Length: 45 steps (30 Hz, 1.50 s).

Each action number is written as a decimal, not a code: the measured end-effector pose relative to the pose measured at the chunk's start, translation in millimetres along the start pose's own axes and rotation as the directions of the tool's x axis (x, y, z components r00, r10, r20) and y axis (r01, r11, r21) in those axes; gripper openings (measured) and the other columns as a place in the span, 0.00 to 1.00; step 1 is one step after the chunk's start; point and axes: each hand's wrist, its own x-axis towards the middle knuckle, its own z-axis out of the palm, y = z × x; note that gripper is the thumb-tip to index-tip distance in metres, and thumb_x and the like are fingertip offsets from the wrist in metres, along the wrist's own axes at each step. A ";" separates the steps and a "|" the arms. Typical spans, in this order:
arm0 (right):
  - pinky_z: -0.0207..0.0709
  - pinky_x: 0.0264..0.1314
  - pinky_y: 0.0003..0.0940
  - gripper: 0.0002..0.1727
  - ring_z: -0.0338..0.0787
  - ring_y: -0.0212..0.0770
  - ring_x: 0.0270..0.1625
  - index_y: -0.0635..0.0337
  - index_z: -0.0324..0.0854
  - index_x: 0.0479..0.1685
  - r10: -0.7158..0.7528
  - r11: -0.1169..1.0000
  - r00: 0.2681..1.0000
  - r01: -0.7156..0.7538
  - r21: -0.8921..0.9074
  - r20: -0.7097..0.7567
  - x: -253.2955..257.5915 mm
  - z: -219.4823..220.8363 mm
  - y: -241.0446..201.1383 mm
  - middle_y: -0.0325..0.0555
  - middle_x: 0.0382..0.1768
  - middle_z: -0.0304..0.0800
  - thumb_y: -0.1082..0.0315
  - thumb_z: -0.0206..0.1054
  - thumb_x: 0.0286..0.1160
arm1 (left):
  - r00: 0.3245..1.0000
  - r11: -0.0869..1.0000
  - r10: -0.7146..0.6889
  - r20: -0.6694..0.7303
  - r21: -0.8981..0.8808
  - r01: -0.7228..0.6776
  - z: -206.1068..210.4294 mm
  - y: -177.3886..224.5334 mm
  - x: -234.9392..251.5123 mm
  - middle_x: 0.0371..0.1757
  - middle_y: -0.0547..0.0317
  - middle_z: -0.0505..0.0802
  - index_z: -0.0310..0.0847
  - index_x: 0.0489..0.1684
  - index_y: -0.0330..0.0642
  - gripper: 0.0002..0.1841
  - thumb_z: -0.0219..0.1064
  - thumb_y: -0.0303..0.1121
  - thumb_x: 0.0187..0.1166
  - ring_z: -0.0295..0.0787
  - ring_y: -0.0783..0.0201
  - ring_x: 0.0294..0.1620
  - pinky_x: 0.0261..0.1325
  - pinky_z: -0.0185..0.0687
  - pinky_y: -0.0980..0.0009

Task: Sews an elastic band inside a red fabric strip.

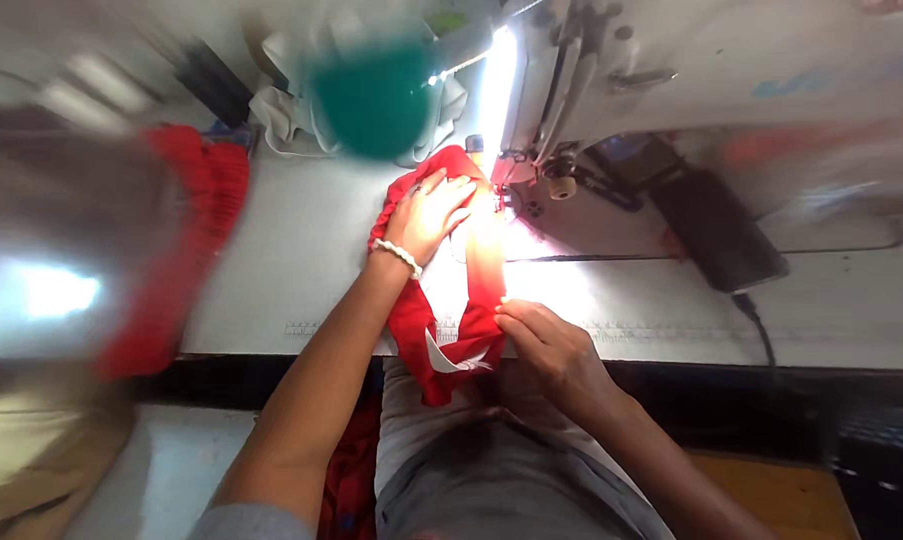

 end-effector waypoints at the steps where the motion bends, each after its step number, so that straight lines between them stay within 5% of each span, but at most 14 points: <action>1: 0.86 0.59 0.29 0.11 0.96 0.46 0.54 0.64 0.90 0.40 0.005 1.000 1.000 -0.005 0.011 -0.003 0.1 0.9 0.3 0.55 0.45 0.96 0.79 0.60 0.78 | 0.993 0.995 0.068 -0.097 0.075 -0.061 2.7 3.5 -3.7 0.73 0.50 0.88 0.86 0.70 0.42 0.18 0.58 0.32 0.87 0.77 0.42 0.81 0.78 0.69 0.42; 3: 0.85 0.59 0.28 0.10 0.95 0.46 0.55 0.64 0.90 0.40 0.027 0.999 0.999 -0.026 0.043 -0.020 -1.1 0.5 1.8 0.54 0.45 0.96 0.79 0.60 0.79 | 0.945 0.973 0.217 -0.246 0.133 -0.189 6.0 16.1 -19.0 0.59 0.46 0.94 0.91 0.52 0.38 0.12 0.60 0.24 0.83 0.87 0.44 0.67 0.68 0.78 0.46; 5: 0.85 0.61 0.27 0.10 0.94 0.46 0.56 0.64 0.90 0.41 0.062 0.995 0.997 -0.058 0.086 -0.048 -2.9 -0.8 2.0 0.55 0.46 0.95 0.78 0.61 0.79 | 0.910 0.940 0.338 -0.241 0.043 -0.338 8.1 29.5 -41.8 0.56 0.49 0.95 0.92 0.46 0.38 0.11 0.61 0.21 0.80 0.91 0.50 0.61 0.65 0.81 0.53; 8: 0.84 0.62 0.28 0.09 0.94 0.46 0.56 0.64 0.89 0.41 0.076 0.994 0.996 -0.071 0.087 -0.053 -5.6 2.4 -0.3 0.55 0.46 0.95 0.78 0.61 0.79 | 0.898 0.901 0.418 -0.134 -0.063 -0.429 10.0 36.6 -62.6 0.63 0.50 0.94 0.93 0.53 0.41 0.16 0.59 0.18 0.79 0.90 0.54 0.68 0.69 0.82 0.59; 13: 0.87 0.55 0.30 0.09 0.96 0.47 0.49 0.65 0.88 0.37 0.010 0.999 0.999 -0.011 -0.039 -0.032 -1.2 5.9 -4.8 0.55 0.40 0.95 0.77 0.61 0.78 | 0.919 0.919 0.394 0.036 -0.052 -0.392 3.4 40.6 -66.4 0.70 0.49 0.89 0.91 0.61 0.56 0.21 0.57 0.22 0.79 0.83 0.46 0.74 0.65 0.77 0.44; 18: 0.87 0.58 0.31 0.09 0.96 0.46 0.50 0.64 0.89 0.36 0.011 0.997 0.999 -0.015 -0.072 -0.050 -8.0 3.5 -6.1 0.53 0.40 0.96 0.76 0.62 0.76 | 0.934 0.931 0.346 -0.092 -0.095 -0.354 10.0 61.6 -94.9 0.66 0.51 0.92 0.89 0.59 0.43 0.17 0.57 0.20 0.82 0.85 0.49 0.73 0.71 0.79 0.54; 21: 0.86 0.59 0.31 0.09 0.96 0.46 0.52 0.63 0.89 0.37 0.030 0.999 0.999 -0.032 -0.042 -0.044 -6.1 5.6 -4.8 0.52 0.41 0.97 0.76 0.63 0.76 | 0.948 0.938 0.300 -0.108 -0.148 -0.313 7.1 53.1 -92.1 0.65 0.55 0.94 0.90 0.57 0.44 0.17 0.54 0.21 0.85 0.87 0.57 0.71 0.72 0.78 0.60; 24: 0.86 0.58 0.28 0.10 0.95 0.45 0.53 0.63 0.90 0.39 0.094 0.994 0.995 -0.092 0.066 -0.032 -3.4 4.7 -1.3 0.53 0.44 0.96 0.74 0.61 0.79 | 0.940 0.927 0.320 -0.121 -0.163 -0.337 5.8 37.7 -70.2 0.63 0.52 0.94 0.94 0.53 0.44 0.16 0.58 0.21 0.80 0.89 0.53 0.67 0.65 0.82 0.54; 30: 0.80 0.62 0.23 0.15 0.91 0.40 0.55 0.63 0.86 0.44 0.211 0.954 0.976 -0.196 0.229 -0.044 4.4 -8.6 0.4 0.52 0.45 0.93 0.68 0.53 0.87 | 0.834 0.811 0.545 -0.082 -0.198 -0.550 -2.3 30.7 -40.9 0.58 0.54 0.96 0.94 0.48 0.42 0.14 0.66 0.24 0.69 0.88 0.54 0.70 0.76 0.74 0.50; 32: 0.78 0.63 0.22 0.14 0.89 0.38 0.55 0.63 0.86 0.44 0.203 0.950 0.977 -0.181 0.254 -0.064 10.3 -8.8 0.3 0.51 0.44 0.92 0.68 0.53 0.87 | 0.798 0.771 0.582 -0.157 -0.206 -0.603 4.6 33.3 -34.2 0.49 0.50 0.96 0.93 0.41 0.39 0.10 0.64 0.20 0.74 0.91 0.53 0.62 0.71 0.80 0.54; 35: 0.77 0.64 0.21 0.13 0.87 0.37 0.56 0.61 0.84 0.45 0.177 0.958 0.981 -0.155 0.242 -0.073 14.9 -11.9 1.9 0.50 0.45 0.89 0.68 0.53 0.88 | 0.755 0.757 0.579 -0.306 -0.141 -0.638 11.0 36.6 -30.8 0.41 0.48 0.96 0.92 0.35 0.36 0.10 0.63 0.19 0.78 0.94 0.55 0.48 0.50 0.86 0.64; 41: 0.76 0.71 0.24 0.11 0.86 0.39 0.62 0.61 0.83 0.49 0.132 0.961 0.986 -0.101 0.257 -0.105 14.4 -9.2 6.6 0.50 0.50 0.88 0.69 0.55 0.89 | 0.744 0.783 0.538 -0.396 -0.090 -0.615 11.8 35.4 -31.2 0.34 0.52 0.96 0.93 0.31 0.38 0.10 0.64 0.20 0.76 0.93 0.59 0.39 0.40 0.84 0.66; 45: 0.75 0.70 0.26 0.08 0.85 0.40 0.61 0.58 0.83 0.46 0.098 0.973 0.987 -0.068 0.219 -0.129 15.4 -4.5 2.7 0.48 0.48 0.88 0.71 0.57 0.87 | 0.750 0.775 0.540 -0.383 -0.123 -0.620 11.9 35.8 -30.7 0.40 0.51 0.96 0.93 0.33 0.39 0.11 0.63 0.20 0.77 0.93 0.55 0.51 0.61 0.83 0.56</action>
